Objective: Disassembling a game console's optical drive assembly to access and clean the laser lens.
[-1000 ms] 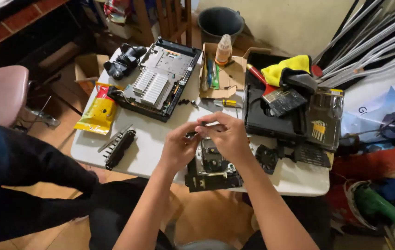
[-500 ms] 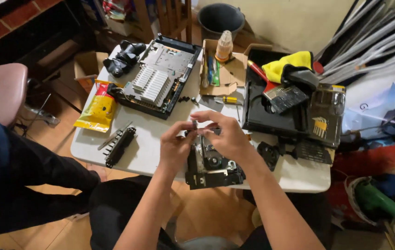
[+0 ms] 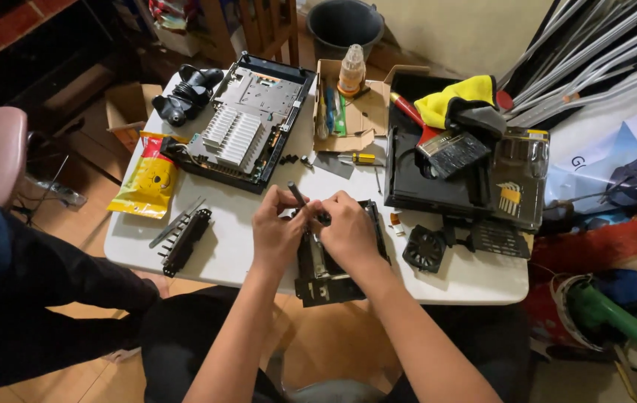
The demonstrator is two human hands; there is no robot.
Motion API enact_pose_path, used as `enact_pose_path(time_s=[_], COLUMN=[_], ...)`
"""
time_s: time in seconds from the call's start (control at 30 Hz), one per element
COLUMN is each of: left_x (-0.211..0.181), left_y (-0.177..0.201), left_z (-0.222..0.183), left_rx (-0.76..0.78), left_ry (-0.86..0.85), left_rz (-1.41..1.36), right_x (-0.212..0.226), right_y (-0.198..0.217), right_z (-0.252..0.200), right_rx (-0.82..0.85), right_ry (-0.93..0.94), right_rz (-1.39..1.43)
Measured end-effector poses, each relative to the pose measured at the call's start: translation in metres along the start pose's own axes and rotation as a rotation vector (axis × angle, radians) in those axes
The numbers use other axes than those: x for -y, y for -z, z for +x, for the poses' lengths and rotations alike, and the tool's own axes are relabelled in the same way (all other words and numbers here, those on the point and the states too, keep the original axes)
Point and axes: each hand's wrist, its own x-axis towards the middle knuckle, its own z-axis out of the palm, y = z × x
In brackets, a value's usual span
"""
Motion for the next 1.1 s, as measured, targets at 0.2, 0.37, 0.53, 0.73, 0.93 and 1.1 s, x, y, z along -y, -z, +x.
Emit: enact_pose_path(time_s=[0.2, 0.37, 0.53, 0.73, 0.93, 1.1], left_x=[-0.017, -0.031, -0.017, -0.004, 0.001, -0.007], left_y=[-0.004, 0.003, 0.021, 0.019, 0.022, 0.046], left_z=[-0.003, -0.022, -0.035, -0.051, -0.04, -0.024], left_rx=[-0.033, -0.18, -0.106, 0.102, 0.083, 0.165], left_ry=[0.028, -0.073, 0.026, -0.064, -0.182, -0.232], left_rz=[-0.002, -0.105, 0.155, 0.596, 0.6, 0.6], right_x=[-0.016, -0.006, -0.015, -0.038, -0.077, -0.081], right_y=[-0.028, -0.023, 0.0, 0.069, 0.066, 0.056], right_z=[0.003, -0.002, -0.009, -0.048, -0.067, -0.071], right_rx=[-0.091, -0.146, -0.205, -0.331, -0.283, -0.275], right_ry=[0.012, 0.004, -0.009, -0.223, -0.185, -0.066], right_rz=[-0.095, -0.025, 0.238, 0.221, -0.053, -0.245])
